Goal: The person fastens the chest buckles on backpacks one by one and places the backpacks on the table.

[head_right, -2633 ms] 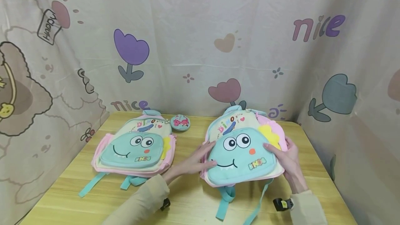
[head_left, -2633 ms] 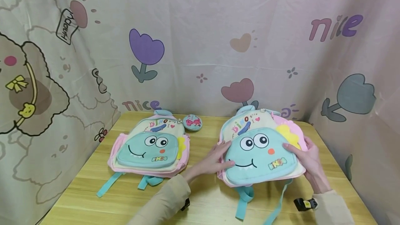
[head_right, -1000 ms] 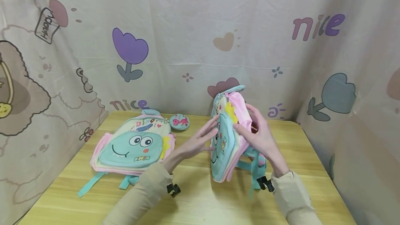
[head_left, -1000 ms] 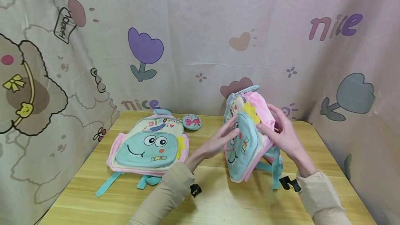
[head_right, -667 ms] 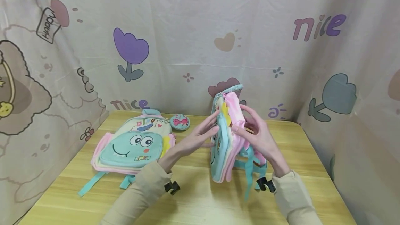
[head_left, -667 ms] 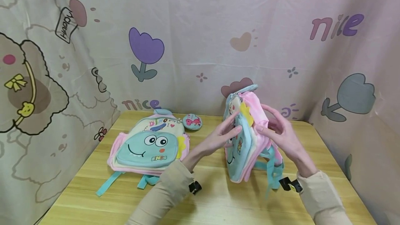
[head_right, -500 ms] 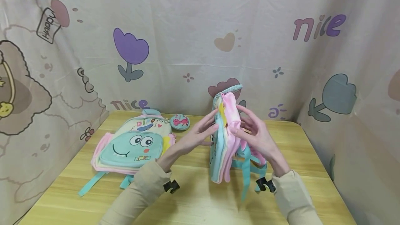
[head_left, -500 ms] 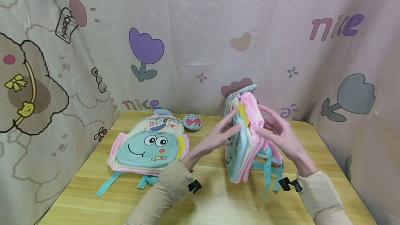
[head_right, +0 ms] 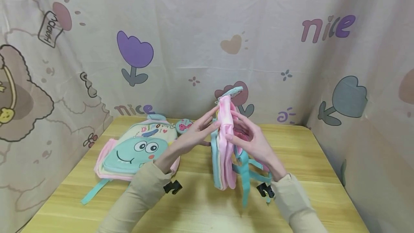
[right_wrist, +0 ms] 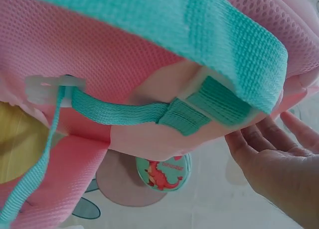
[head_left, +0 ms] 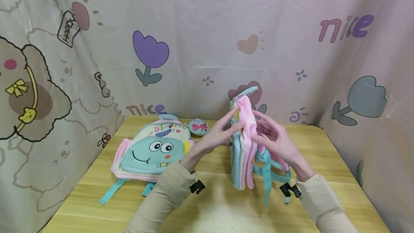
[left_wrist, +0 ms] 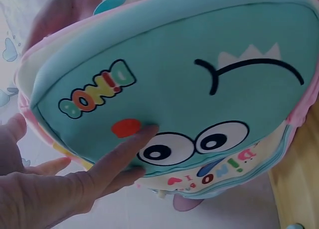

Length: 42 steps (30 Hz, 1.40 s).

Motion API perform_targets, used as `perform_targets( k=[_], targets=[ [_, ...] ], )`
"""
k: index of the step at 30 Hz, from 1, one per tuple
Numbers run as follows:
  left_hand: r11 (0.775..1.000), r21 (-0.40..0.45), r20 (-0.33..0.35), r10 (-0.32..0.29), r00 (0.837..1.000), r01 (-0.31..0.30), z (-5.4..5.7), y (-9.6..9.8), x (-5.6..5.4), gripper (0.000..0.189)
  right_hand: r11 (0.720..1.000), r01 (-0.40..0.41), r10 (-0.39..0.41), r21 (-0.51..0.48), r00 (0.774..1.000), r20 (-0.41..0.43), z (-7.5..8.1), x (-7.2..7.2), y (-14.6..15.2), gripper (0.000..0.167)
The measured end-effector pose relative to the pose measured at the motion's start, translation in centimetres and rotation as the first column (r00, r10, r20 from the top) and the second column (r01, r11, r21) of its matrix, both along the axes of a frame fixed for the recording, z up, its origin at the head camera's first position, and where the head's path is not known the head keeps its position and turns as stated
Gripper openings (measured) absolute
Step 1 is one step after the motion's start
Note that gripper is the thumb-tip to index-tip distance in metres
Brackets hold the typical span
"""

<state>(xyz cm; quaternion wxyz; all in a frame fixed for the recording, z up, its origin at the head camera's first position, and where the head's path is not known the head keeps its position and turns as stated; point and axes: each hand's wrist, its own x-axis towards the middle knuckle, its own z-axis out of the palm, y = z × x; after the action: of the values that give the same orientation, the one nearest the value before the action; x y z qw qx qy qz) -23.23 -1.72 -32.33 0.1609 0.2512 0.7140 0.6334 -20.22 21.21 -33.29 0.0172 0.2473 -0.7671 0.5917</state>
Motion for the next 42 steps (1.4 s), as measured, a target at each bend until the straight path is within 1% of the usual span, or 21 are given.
perform_targets(
  k=[3, 6, 12, 16, 20, 23, 26, 28, 30, 32, 34, 37, 40, 42],
  targets=[
    [1.0, -0.021, -0.007, 0.008, 1.0, -0.009, 0.2, -0.4, -0.1, 0.066, 1.0, -0.018, 0.018, -0.006, 1.0, 0.004, -0.2, -0.1, -0.6, 0.069],
    [0.999, -0.045, -0.019, 0.012, 1.0, -0.013, 0.4, -0.9, 0.0, 0.068, 1.0, -0.022, 0.022, 0.014, 1.0, -0.013, -0.4, 0.0, -1.1, 0.071],
    [0.998, -0.064, -0.04, 0.026, 0.999, -0.029, 0.9, -1.7, 0.1, 0.075, 0.991, 0.041, -0.027, 0.13, 0.994, -0.103, -1.1, 0.0, -1.1, 0.064],
    [0.996, -0.075, -0.023, 0.055, 0.998, -0.057, 1.0, -2.6, 0.2, 0.077, 0.987, 0.056, -0.04, 0.152, 0.993, -0.111, -2.0, -0.3, -0.8, 0.056],
    [0.989, -0.111, -0.004, 0.1, 0.995, -0.1, 1.2, -3.7, 0.2, 0.076, 0.978, 0.092, -0.076, 0.186, 0.993, -0.091, -3.3, -0.8, -0.1, 0.052],
    [0.98, -0.146, -0.03, 0.132, 0.991, -0.135, 1.1, -4.3, 0.2, 0.077, 0.97, 0.089, -0.084, 0.228, 0.996, -0.031, -4.5, -1.1, 0.5, 0.054],
    [0.968, -0.182, -0.086, 0.159, 0.984, -0.172, 0.9, -4.9, 0.1, 0.078, 0.959, 0.04, -0.066, 0.279, 0.994, 0.085, -5.9, -1.2, 1.2, 0.059],
    [0.961, -0.19, -0.116, 0.179, 0.977, -0.199, 0.7, -5.1, 0.0, 0.078, 0.948, 0.001, -0.06, 0.318, 0.983, 0.176, -6.9, -1.3, 1.5, 0.062],
    [0.958, -0.183, -0.128, 0.2, 0.971, -0.221, 0.4, -5.3, 0.0, 0.077, 0.939, -0.035, -0.056, 0.341, 0.965, 0.255, -7.9, -1.3, 1.8, 0.066],
    [0.955, -0.174, -0.116, 0.224, 0.968, -0.241, 0.2, -5.3, 0.0, 0.077, 0.934, -0.062, -0.056, 0.353, 0.948, 0.314, -9.0, -1.3, 2.0, 0.069],
    [0.953, -0.161, -0.092, 0.243, 0.966, -0.255, -0.1, -5.4, 0.1, 0.077, 0.941, -0.08, -0.048, 0.329, 0.93, 0.364, -10.0, -1.2, 2.1, 0.071],
    [0.953, -0.135, -0.043, 0.267, 0.963, -0.27, -0.6, -5.3, 0.0, 0.077, 0.958, -0.098, -0.024, 0.27, 0.909, 0.416, -11.4, -1.0, 2.1, 0.073],
    [0.957, -0.095, -0.002, 0.275, 0.961, -0.274, -1.3, -5.2, -0.1, 0.074, 0.973, -0.089, -0.014, 0.211, 0.897, 0.443, -12.3, -1.0, 2.4, 0.074],
    [0.961, -0.066, 0.019, 0.271, 0.962, -0.269, -1.8, -5.0, -0.2, 0.072, 0.977, -0.08, -0.015, 0.196, 0.897, 0.441, -12.6, -1.0, 2.7, 0.075]
  ],
)
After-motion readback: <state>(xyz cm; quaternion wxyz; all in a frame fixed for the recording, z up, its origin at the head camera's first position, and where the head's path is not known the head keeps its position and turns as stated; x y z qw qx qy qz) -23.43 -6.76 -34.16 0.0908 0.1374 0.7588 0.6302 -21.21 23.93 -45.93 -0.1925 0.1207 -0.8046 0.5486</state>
